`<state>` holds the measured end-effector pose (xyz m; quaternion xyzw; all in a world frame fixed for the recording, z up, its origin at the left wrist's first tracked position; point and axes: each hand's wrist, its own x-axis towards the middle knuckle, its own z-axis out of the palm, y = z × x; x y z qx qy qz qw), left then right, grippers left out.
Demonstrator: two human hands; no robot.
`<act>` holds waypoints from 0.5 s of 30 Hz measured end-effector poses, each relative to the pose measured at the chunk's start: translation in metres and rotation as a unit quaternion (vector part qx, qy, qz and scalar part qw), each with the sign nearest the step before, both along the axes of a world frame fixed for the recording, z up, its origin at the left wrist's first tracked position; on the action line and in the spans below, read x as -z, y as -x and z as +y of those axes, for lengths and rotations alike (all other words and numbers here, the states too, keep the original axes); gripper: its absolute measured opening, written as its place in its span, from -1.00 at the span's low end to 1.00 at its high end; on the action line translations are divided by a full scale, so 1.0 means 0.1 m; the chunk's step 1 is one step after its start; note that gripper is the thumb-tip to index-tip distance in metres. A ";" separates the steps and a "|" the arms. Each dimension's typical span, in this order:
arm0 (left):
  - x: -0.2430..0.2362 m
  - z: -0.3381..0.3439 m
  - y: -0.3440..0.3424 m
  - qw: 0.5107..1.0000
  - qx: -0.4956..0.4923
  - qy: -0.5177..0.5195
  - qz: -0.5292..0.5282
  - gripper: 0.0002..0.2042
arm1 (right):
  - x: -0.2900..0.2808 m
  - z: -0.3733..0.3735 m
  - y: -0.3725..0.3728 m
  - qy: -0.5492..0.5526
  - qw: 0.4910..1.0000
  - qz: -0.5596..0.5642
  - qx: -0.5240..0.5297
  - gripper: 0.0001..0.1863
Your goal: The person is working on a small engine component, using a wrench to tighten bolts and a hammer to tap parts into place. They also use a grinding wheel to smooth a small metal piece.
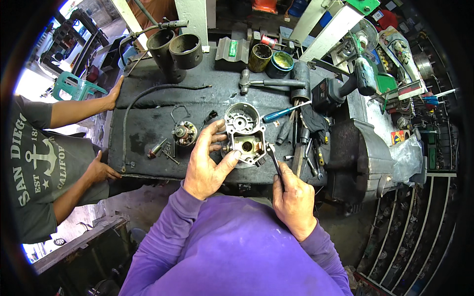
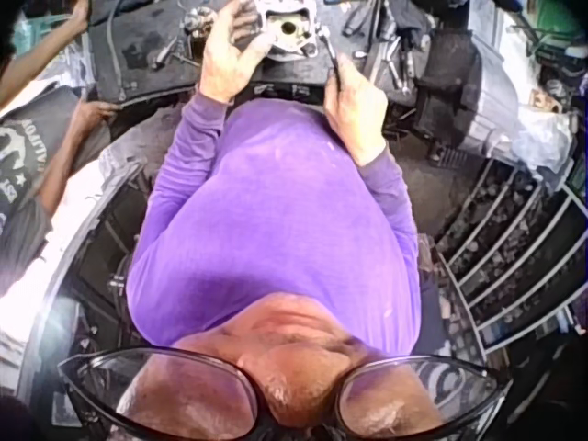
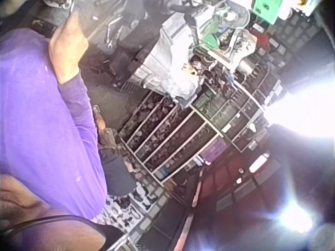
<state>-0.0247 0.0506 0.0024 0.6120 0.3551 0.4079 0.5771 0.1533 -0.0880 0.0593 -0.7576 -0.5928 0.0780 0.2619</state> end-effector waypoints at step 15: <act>-0.68 -0.30 0.02 0.854 0.013 -0.359 0.376 -0.37 | -0.05 0.02 0.00 0.073 0.995 0.067 0.009 -0.66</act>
